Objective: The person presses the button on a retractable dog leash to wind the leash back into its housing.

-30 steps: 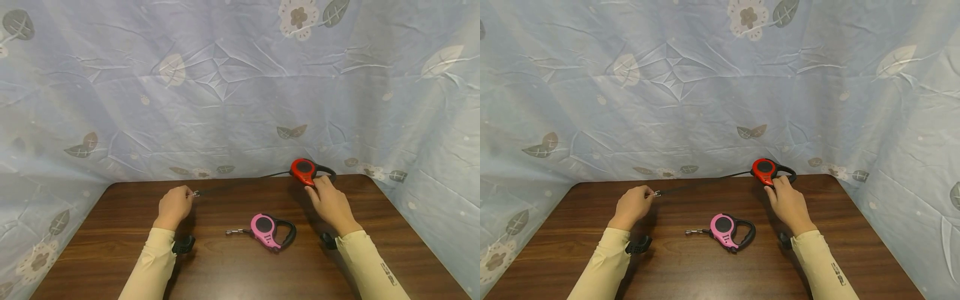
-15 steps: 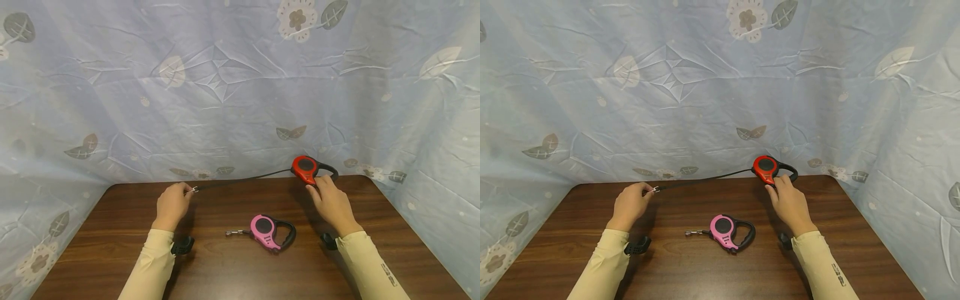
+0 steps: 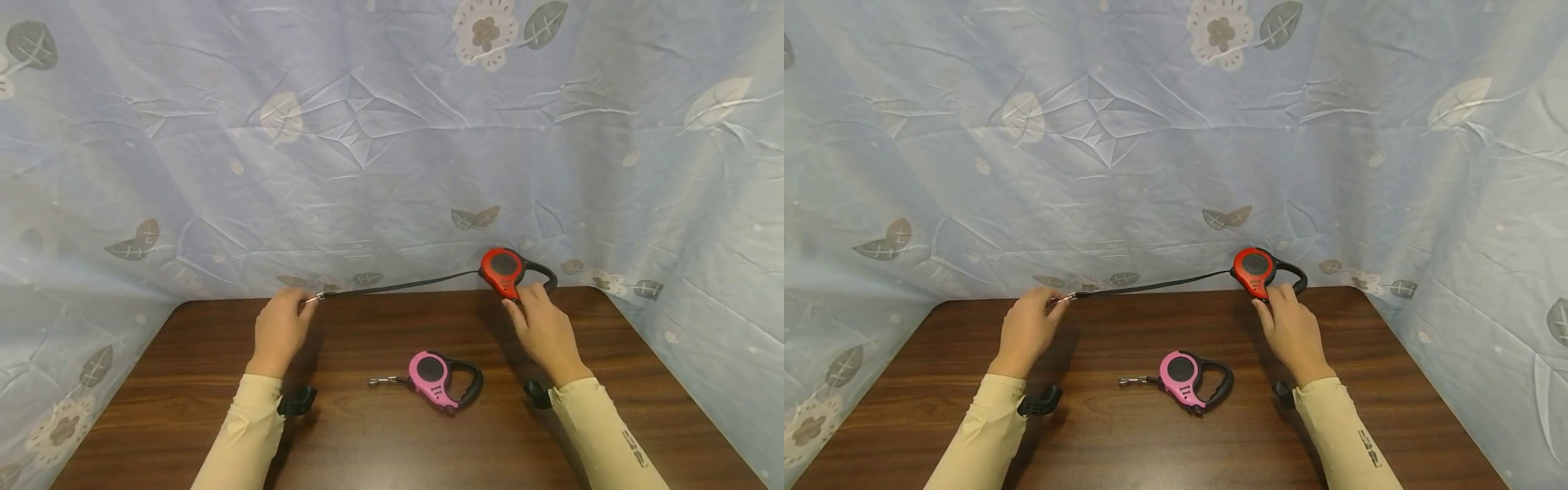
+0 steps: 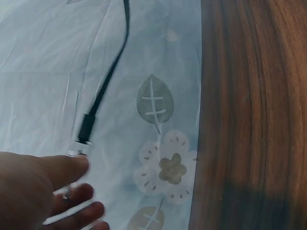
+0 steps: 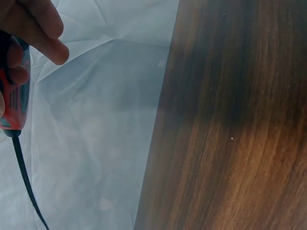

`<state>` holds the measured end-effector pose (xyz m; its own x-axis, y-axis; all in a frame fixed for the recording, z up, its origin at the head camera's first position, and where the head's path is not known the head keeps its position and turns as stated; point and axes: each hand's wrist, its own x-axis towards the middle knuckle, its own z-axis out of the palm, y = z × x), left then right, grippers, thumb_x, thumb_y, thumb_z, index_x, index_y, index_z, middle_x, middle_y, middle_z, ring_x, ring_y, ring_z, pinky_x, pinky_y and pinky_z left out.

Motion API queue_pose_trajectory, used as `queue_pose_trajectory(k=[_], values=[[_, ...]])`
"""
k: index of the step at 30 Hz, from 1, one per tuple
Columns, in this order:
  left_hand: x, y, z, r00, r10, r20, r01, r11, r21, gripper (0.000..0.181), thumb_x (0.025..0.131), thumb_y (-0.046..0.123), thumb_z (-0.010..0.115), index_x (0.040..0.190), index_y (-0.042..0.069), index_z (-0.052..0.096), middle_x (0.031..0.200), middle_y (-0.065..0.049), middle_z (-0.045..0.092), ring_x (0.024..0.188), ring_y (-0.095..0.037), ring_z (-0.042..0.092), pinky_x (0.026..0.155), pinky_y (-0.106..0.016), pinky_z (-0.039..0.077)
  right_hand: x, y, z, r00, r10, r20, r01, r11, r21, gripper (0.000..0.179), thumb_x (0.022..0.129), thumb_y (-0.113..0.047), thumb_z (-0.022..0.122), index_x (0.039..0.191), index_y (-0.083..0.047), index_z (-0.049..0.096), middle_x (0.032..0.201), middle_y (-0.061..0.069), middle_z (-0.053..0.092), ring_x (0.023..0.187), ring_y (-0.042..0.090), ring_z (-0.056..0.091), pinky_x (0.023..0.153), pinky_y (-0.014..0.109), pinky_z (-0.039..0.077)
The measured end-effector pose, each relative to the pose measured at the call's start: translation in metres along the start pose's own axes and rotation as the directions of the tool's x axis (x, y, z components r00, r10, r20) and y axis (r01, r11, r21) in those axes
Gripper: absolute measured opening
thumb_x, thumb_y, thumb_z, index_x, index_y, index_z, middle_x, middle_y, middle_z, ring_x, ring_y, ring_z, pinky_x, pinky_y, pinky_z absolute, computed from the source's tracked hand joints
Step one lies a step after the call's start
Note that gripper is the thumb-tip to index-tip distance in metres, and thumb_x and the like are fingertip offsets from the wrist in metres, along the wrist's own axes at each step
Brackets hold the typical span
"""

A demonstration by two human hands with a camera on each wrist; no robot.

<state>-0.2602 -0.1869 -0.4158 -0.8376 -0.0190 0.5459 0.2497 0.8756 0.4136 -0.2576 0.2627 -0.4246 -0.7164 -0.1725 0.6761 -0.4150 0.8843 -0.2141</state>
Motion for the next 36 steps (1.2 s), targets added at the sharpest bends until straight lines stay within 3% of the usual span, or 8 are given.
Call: queue_pose_trajectory(k=[2,9,12,15,17,21,28,36], values=[[0.001,-0.001,0.000,0.998,0.035,-0.053,-0.036,0.999,-0.011,0.015,0.100,0.020,0.071,0.107,0.008,0.076,0.105,-0.013,0.073,0.086,-0.034,0.070,0.066,-0.054,0.056,0.001,0.001,0.001,1.000,-0.013,-0.025,0.013,1.000,0.001,0.018,0.097,-0.016,0.073,0.103,-0.002,0.063,0.097,0.011,0.055,0.058,0.022,0.048,0.048,0.041,0.041],[0.007,-0.010,-0.001,0.975,0.121,-0.186,-0.126,0.992,-0.014,0.013,0.096,0.019,0.076,0.102,0.008,0.076,0.088,-0.009,0.076,0.066,-0.027,0.067,0.057,-0.048,0.051,0.002,0.006,0.002,0.986,-0.056,-0.158,0.058,0.998,0.014,0.020,0.089,-0.011,0.080,0.101,-0.001,0.069,0.095,0.010,0.060,0.067,0.024,0.055,0.054,0.045,0.046],[0.010,-0.014,-0.002,0.967,0.145,-0.211,-0.151,0.988,-0.012,0.013,0.095,0.019,0.078,0.101,0.008,0.076,0.091,-0.008,0.076,0.072,-0.028,0.069,0.060,-0.048,0.052,0.003,0.008,0.002,0.978,-0.076,-0.193,0.079,0.997,0.012,0.019,0.087,-0.010,0.080,0.099,0.000,0.070,0.093,0.012,0.061,0.070,0.025,0.058,0.055,0.046,0.048],[0.011,-0.018,-0.002,0.960,0.162,-0.228,-0.172,0.985,-0.026,0.013,0.096,0.019,0.076,0.102,0.007,0.075,0.099,-0.010,0.074,0.085,-0.032,0.071,0.067,-0.051,0.055,0.003,0.008,0.003,0.983,-0.065,-0.171,0.069,0.997,0.022,0.021,0.089,-0.010,0.080,0.103,0.001,0.069,0.095,0.012,0.059,0.070,0.027,0.057,0.056,0.047,0.048],[0.010,-0.019,-0.001,0.958,0.166,-0.236,-0.180,0.983,-0.039,0.013,0.098,0.018,0.074,0.103,0.006,0.074,0.104,-0.011,0.073,0.093,-0.033,0.071,0.072,-0.053,0.055,0.003,0.008,0.004,0.990,-0.045,-0.131,0.050,0.998,0.033,0.021,0.092,-0.011,0.078,0.105,0.001,0.066,0.096,0.013,0.056,0.069,0.028,0.055,0.057,0.047,0.047],[0.011,-0.018,-0.001,0.951,0.164,-0.263,-0.183,0.982,-0.049,0.015,0.101,0.018,0.069,0.105,0.004,0.073,0.103,-0.014,0.072,0.093,-0.035,0.071,0.073,-0.054,0.055,0.003,0.007,0.005,0.996,-0.030,-0.088,0.034,0.998,0.044,0.021,0.095,-0.010,0.075,0.109,0.000,0.063,0.098,0.012,0.053,0.070,0.027,0.052,0.058,0.047,0.047],[0.017,-0.012,-0.006,0.943,0.101,-0.318,-0.129,0.989,-0.067,0.018,0.104,0.021,0.062,0.109,0.005,0.069,0.108,-0.017,0.066,0.088,-0.039,0.066,0.071,-0.056,0.052,0.004,0.008,0.005,0.969,-0.116,-0.216,0.126,0.991,0.036,0.025,0.087,-0.011,0.081,0.106,0.001,0.069,0.096,0.013,0.060,0.073,0.027,0.060,0.059,0.047,0.050],[0.016,-0.012,-0.009,0.939,0.101,-0.330,-0.127,0.990,-0.059,0.016,0.102,0.020,0.065,0.107,0.005,0.068,0.106,-0.017,0.066,0.088,-0.038,0.066,0.070,-0.055,0.052,0.001,0.008,0.004,0.954,-0.151,-0.259,0.161,0.987,0.017,0.017,0.090,-0.020,0.072,0.096,-0.005,0.069,0.092,0.011,0.063,0.071,0.026,0.061,0.057,0.046,0.051]])
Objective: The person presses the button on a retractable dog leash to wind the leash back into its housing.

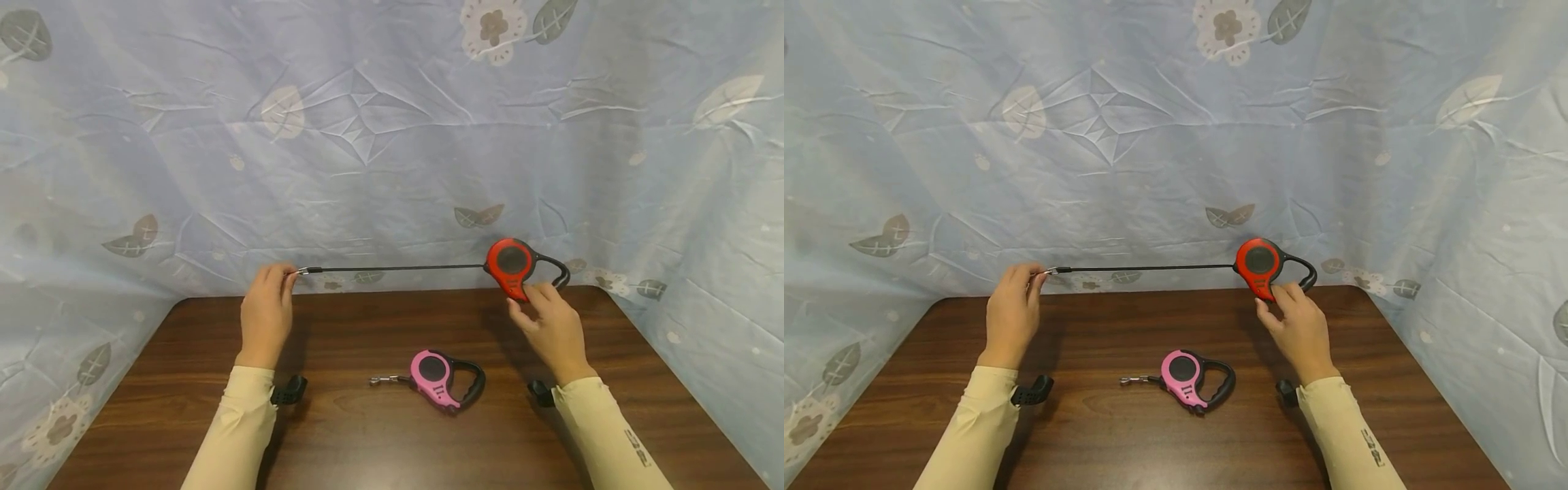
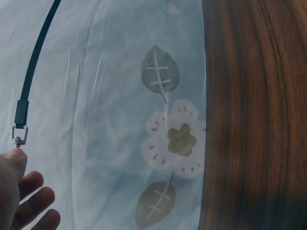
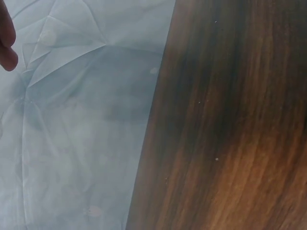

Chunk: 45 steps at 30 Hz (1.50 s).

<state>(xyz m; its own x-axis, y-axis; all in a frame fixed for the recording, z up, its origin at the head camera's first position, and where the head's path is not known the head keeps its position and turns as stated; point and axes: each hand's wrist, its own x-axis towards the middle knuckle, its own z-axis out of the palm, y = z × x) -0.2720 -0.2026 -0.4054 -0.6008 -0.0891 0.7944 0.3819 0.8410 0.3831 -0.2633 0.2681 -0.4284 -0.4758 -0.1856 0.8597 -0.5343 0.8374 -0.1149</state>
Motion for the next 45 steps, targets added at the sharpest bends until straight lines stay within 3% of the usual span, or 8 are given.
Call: queue_pose_trajectory(k=[12,21,25,30,34,37,40,45], values=[[-0.001,-0.003,0.000,0.998,0.029,-0.052,-0.028,1.000,0.005,0.023,0.097,0.015,0.074,0.113,0.001,0.069,0.105,-0.017,0.071,0.092,-0.037,0.067,0.074,-0.053,0.053,0.000,-0.002,0.001,0.996,-0.035,-0.079,0.035,0.999,-0.007,0.021,0.089,-0.020,0.072,0.098,-0.001,0.070,0.091,0.013,0.063,0.066,0.024,0.058,0.053,0.043,0.047],[0.003,-0.009,-0.001,0.976,0.120,-0.181,-0.120,0.993,0.008,0.017,0.093,0.012,0.078,0.105,0.000,0.075,0.094,-0.016,0.073,0.084,-0.035,0.068,0.071,-0.051,0.055,0.002,-0.001,0.002,0.989,-0.060,-0.136,0.061,0.998,0.008,0.020,0.087,-0.021,0.070,0.095,-0.002,0.071,0.090,0.011,0.065,0.065,0.025,0.060,0.053,0.041,0.045],[0.004,-0.009,-0.002,0.984,0.105,-0.145,-0.113,0.993,-0.043,0.014,0.092,0.010,0.079,0.103,0.002,0.075,0.089,-0.014,0.070,0.080,-0.032,0.066,0.072,-0.045,0.053,0.001,-0.001,0.002,0.989,-0.056,-0.135,0.057,0.998,0.002,0.021,0.087,-0.022,0.070,0.095,-0.002,0.071,0.090,0.011,0.066,0.067,0.026,0.061,0.054,0.042,0.047],[0.005,-0.006,-0.002,0.999,-0.015,-0.050,0.005,0.982,-0.187,0.015,0.092,0.008,0.079,0.104,0.002,0.074,0.086,-0.012,0.068,0.076,-0.024,0.065,0.070,-0.020,0.047,0.000,-0.001,0.002,0.992,-0.040,-0.119,0.039,0.999,-0.005,0.021,0.087,-0.022,0.070,0.095,-0.002,0.070,0.091,0.012,0.066,0.069,0.026,0.062,0.055,0.044,0.048],[0.005,-0.003,-0.002,0.994,-0.102,-0.041,0.086,0.956,-0.281,0.011,0.093,0.007,0.077,0.102,0.002,0.074,0.089,-0.012,0.071,0.077,-0.019,0.067,0.069,-0.007,0.044,-0.001,-0.001,0.001,0.994,-0.031,-0.109,0.030,1.000,-0.008,0.019,0.087,-0.018,0.072,0.096,-0.002,0.071,0.091,0.012,0.066,0.070,0.026,0.062,0.056,0.044,0.049],[0.005,-0.001,-0.002,0.985,-0.163,-0.053,0.133,0.922,-0.363,0.012,0.095,0.009,0.076,0.103,0.001,0.076,0.092,-0.013,0.073,0.081,-0.010,0.067,0.070,-0.008,0.048,0.000,-0.002,0.001,0.994,-0.030,-0.106,0.029,1.000,-0.010,0.019,0.086,-0.017,0.073,0.097,-0.001,0.071,0.091,0.013,0.065,0.069,0.026,0.061,0.055,0.044,0.049],[0.007,-0.001,-0.003,0.973,-0.224,-0.050,0.176,0.867,-0.465,0.016,0.097,0.012,0.074,0.107,0.000,0.077,0.094,-0.017,0.075,0.081,-0.001,0.067,0.072,-0.010,0.051,0.000,-0.002,0.002,0.995,-0.030,-0.096,0.029,0.999,-0.015,0.020,0.087,-0.018,0.072,0.098,0.000,0.070,0.091,0.013,0.064,0.069,0.027,0.061,0.055,0.045,0.049],[0.009,0.001,-0.005,0.952,-0.306,-0.031,0.222,0.754,-0.619,0.020,0.097,0.009,0.073,0.111,-0.005,0.076,0.093,-0.024,0.075,0.077,-0.003,0.071,0.076,-0.015,0.056,-0.002,-0.001,0.001,0.998,-0.017,-0.058,0.015,0.999,-0.028,0.023,0.092,-0.022,0.070,0.099,0.000,0.070,0.093,0.014,0.064,0.070,0.027,0.061,0.056,0.045,0.050]])
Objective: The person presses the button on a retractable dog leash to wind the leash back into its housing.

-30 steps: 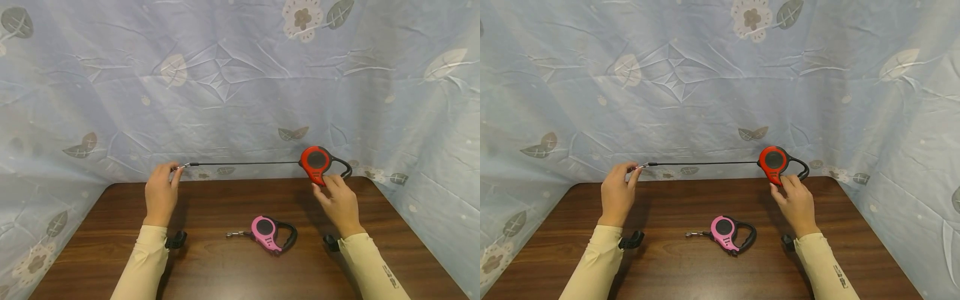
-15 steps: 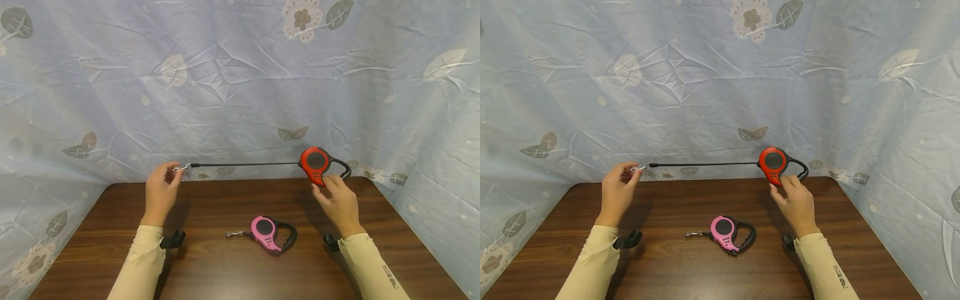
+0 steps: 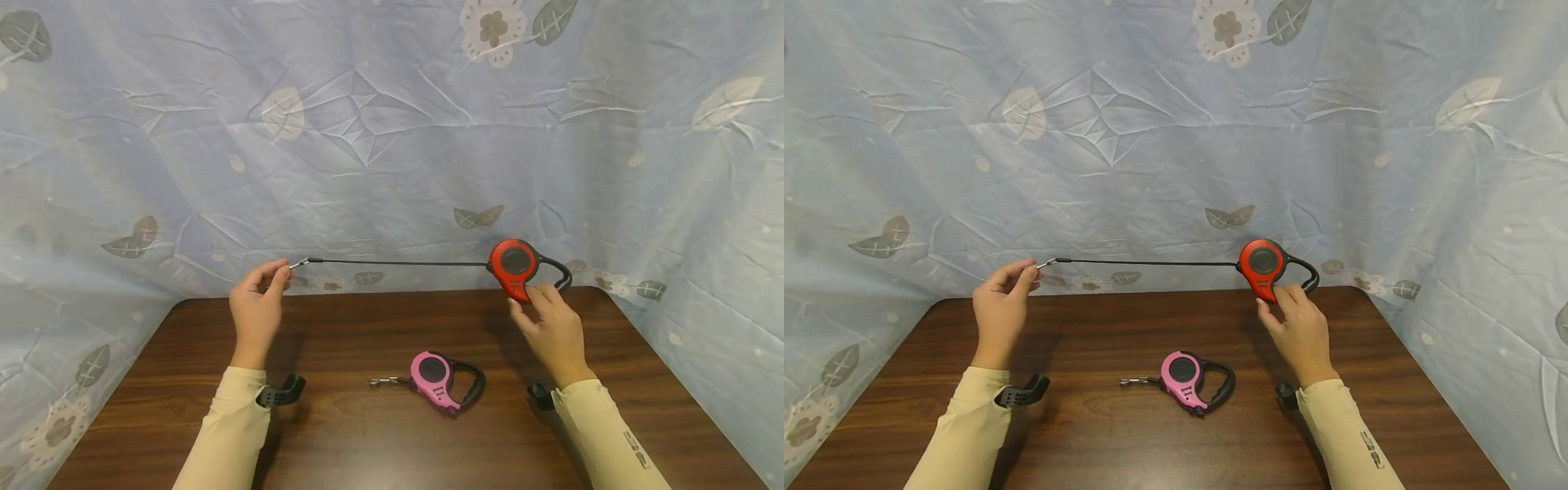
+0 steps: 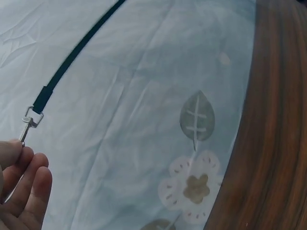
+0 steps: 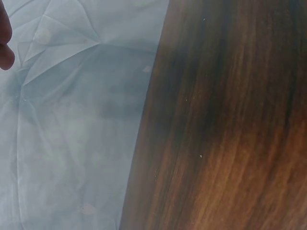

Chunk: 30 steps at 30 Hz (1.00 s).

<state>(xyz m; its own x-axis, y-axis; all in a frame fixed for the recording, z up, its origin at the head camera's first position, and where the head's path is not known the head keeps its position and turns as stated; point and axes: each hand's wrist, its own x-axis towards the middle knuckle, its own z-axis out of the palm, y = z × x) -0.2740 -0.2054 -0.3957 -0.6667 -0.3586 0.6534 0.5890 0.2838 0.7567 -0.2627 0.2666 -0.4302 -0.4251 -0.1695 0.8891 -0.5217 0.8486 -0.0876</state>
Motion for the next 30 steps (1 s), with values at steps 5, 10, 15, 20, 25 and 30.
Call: queue_pose_trajectory(k=[5,10,15,20,25,30], values=[[0.0018,0.0010,0.0001,0.996,-0.078,-0.037,0.075,0.995,-0.067,0.022,0.094,0.008,0.077,0.111,-0.006,0.075,0.087,-0.003,0.076,0.075,-0.003,0.072,0.075,-0.018,0.058,-0.0017,0.0006,0.0006,1.000,0.003,0.013,-0.003,1.000,-0.003,0.023,0.092,-0.021,0.071,0.101,0.000,0.070,0.093,0.015,0.063,0.069,0.027,0.061,0.055,0.044,0.050],[0.0028,0.0027,0.0004,0.993,-0.109,-0.047,0.103,0.987,-0.127,0.023,0.093,0.007,0.077,0.109,-0.010,0.074,0.083,0.010,0.074,0.075,-0.005,0.073,0.076,-0.019,0.059,-0.0025,0.0010,0.0028,1.000,-0.010,-0.021,0.010,1.000,0.021,0.021,0.088,-0.016,0.076,0.100,0.000,0.070,0.092,0.014,0.064,0.069,0.027,0.061,0.054,0.045,0.048],[0.0017,0.0059,-0.0001,0.990,-0.130,-0.050,0.120,0.978,-0.169,0.023,0.094,0.008,0.076,0.106,-0.011,0.073,0.082,0.007,0.075,0.075,-0.007,0.073,0.076,-0.021,0.059,-0.0022,0.0018,0.0062,0.997,-0.030,-0.069,0.034,0.998,0.052,0.019,0.087,-0.018,0.077,0.098,-0.003,0.073,0.090,0.012,0.065,0.067,0.026,0.061,0.051,0.044,0.046],[0.0030,0.0074,0.0005,0.982,-0.179,-0.055,0.163,0.962,-0.220,0.025,0.094,0.006,0.076,0.106,-0.015,0.071,0.080,0.004,0.075,0.073,-0.008,0.073,0.074,-0.021,0.059,-0.0011,0.0016,0.0054,0.995,-0.041,-0.096,0.048,0.996,0.070,0.020,0.090,-0.022,0.072,0.096,-0.002,0.073,0.088,0.013,0.064,0.065,0.026,0.057,0.054,0.042,0.044],[0.0034,0.0079,0.0013,0.976,-0.215,-0.042,0.195,0.940,-0.281,0.027,0.094,0.005,0.076,0.107,-0.017,0.069,0.080,0.001,0.075,0.073,-0.010,0.074,0.073,-0.023,0.060,-0.0006,0.0008,0.0040,0.988,-0.053,-0.143,0.061,0.997,0.054,0.027,0.094,-0.027,0.066,0.093,-0.001,0.072,0.085,0.015,0.063,0.062,0.032,0.056,0.054,0.045,0.043],[0.0024,0.0082,0.0020,0.969,-0.247,-0.023,0.228,0.922,-0.312,0.022,0.093,0.007,0.077,0.104,-0.012,0.072,0.079,-0.001,0.074,0.072,-0.011,0.074,0.074,-0.024,0.060,0.0005,-0.0006,0.0029,0.980,-0.058,-0.191,0.063,0.998,0.023,0.027,0.093,-0.026,0.066,0.091,0.000,0.070,0.084,0.017,0.062,0.062,0.037,0.056,0.054,0.048,0.040]])
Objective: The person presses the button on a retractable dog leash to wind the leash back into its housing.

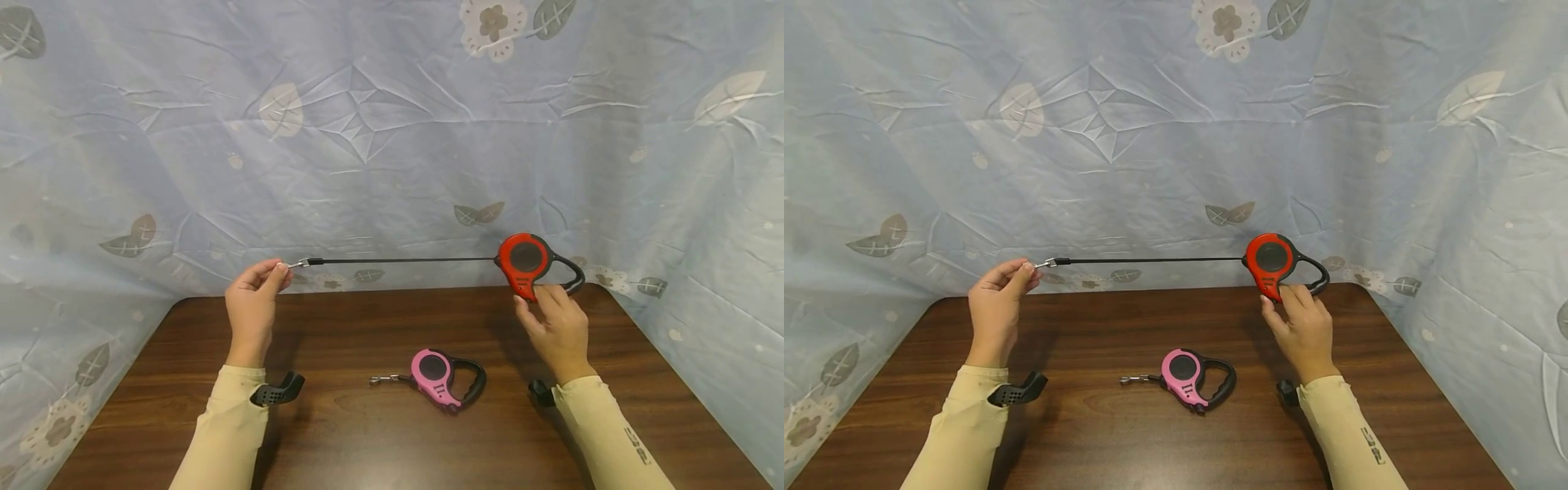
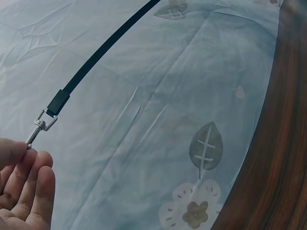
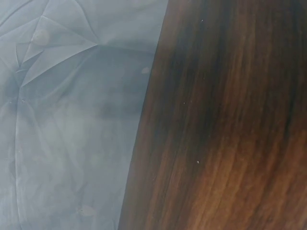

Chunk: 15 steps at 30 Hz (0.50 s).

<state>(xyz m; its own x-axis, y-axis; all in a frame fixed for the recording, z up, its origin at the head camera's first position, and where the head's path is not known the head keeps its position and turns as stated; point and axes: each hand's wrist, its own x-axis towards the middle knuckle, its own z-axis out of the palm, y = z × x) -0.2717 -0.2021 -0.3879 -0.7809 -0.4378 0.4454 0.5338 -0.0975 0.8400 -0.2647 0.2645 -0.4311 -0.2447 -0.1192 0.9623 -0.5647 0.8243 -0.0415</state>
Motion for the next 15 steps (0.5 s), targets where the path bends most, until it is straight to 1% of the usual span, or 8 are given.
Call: queue_pose_trajectory(k=[3,5,8,10,11,12,13,15], values=[[-0.0005,0.0007,0.0004,1.000,-0.006,0.005,0.006,1.000,-0.007,0.023,0.094,0.005,0.076,0.105,-0.015,0.070,0.079,-0.001,0.074,0.072,-0.011,0.074,0.074,-0.024,0.061,0.0002,-0.0011,-0.0007,0.999,0.027,0.019,-0.027,1.000,0.003,0.025,0.094,-0.023,0.070,0.094,0.002,0.069,0.088,0.018,0.062,0.066,0.040,0.057,0.057,0.050,0.043],[-0.0008,0.0013,0.0010,1.000,-0.007,0.009,0.007,1.000,-0.010,0.027,0.094,0.004,0.076,0.107,-0.018,0.068,0.079,-0.001,0.074,0.072,-0.011,0.074,0.074,-0.024,0.061,0.0001,-0.0017,-0.0014,0.995,0.072,0.075,-0.073,0.997,0.013,0.023,0.095,-0.017,0.073,0.100,0.004,0.066,0.093,0.020,0.059,0.072,0.040,0.057,0.061,0.052,0.046],[-0.0013,0.0024,0.0017,1.000,-0.007,0.018,0.007,1.000,-0.010,0.030,0.095,0.004,0.075,0.109,-0.020,0.066,0.079,-0.001,0.074,0.073,-0.010,0.074,0.075,-0.024,0.061,-0.0001,-0.0028,-0.0020,0.972,0.143,0.188,-0.148,0.989,0.015,0.023,0.095,-0.006,0.073,0.108,0.006,0.059,0.103,0.022,0.053,0.076,0.039,0.057,0.064,0.053,0.050],[-0.0015,0.0026,0.0021,1.000,-0.008,0.023,0.009,1.000,-0.016,0.031,0.095,0.004,0.075,0.110,-0.021,0.065,0.080,-0.001,0.073,0.073,-0.010,0.074,0.075,-0.024,0.061,-0.0005,-0.0033,-0.0017,0.956,0.166,0.242,-0.174,0.985,0.008,0.023,0.096,-0.001,0.070,0.112,0.007,0.055,0.106,0.023,0.050,0.076,0.039,0.056,0.063,0.054,0.051],[-0.0015,0.0026,0.0022,1.000,-0.009,0.025,0.010,1.000,-0.017,0.032,0.095,0.004,0.075,0.110,-0.022,0.065,0.080,-0.002,0.073,0.074,-0.010,0.074,0.076,-0.024,0.061,-0.0005,-0.0034,-0.0016,0.953,0.172,0.250,-0.179,0.984,0.007,0.023,0.096,-0.001,0.069,0.113,0.007,0.055,0.107,0.023,0.050,0.076,0.038,0.056,0.062,0.054,0.051],[-0.0015,0.0026,0.0023,1.000,-0.010,0.025,0.011,1.000,-0.019,0.032,0.094,0.004,0.075,0.110,-0.021,0.065,0.080,-0.002,0.073,0.074,-0.011,0.075,0.076,-0.024,0.061,-0.0005,-0.0034,-0.0015,0.955,0.167,0.245,-0.174,0.985,0.007,0.023,0.097,-0.002,0.068,0.113,0.007,0.056,0.107,0.023,0.050,0.076,0.039,0.056,0.062,0.054,0.051],[-0.0014,0.0025,0.0022,1.000,-0.011,0.025,0.012,1.000,-0.018,0.031,0.094,0.004,0.075,0.110,-0.021,0.065,0.080,-0.002,0.073,0.074,-0.011,0.075,0.076,-0.024,0.061,-0.0006,-0.0034,-0.0013,0.961,0.158,0.229,-0.164,0.986,0.010,0.023,0.097,-0.004,0.068,0.113,0.007,0.057,0.107,0.022,0.052,0.076,0.039,0.057,0.063,0.054,0.051],[-0.0015,0.0028,0.0023,1.000,-0.014,0.024,0.014,1.000,-0.015,0.030,0.094,0.005,0.075,0.109,-0.020,0.066,0.080,-0.003,0.074,0.074,-0.011,0.075,0.076,-0.025,0.061,-0.0006,-0.0027,-0.0009,0.977,0.127,0.169,-0.132,0.991,0.016,0.022,0.097,-0.011,0.066,0.109,0.007,0.062,0.103,0.021,0.056,0.075,0.038,0.058,0.062,0.052,0.051]])
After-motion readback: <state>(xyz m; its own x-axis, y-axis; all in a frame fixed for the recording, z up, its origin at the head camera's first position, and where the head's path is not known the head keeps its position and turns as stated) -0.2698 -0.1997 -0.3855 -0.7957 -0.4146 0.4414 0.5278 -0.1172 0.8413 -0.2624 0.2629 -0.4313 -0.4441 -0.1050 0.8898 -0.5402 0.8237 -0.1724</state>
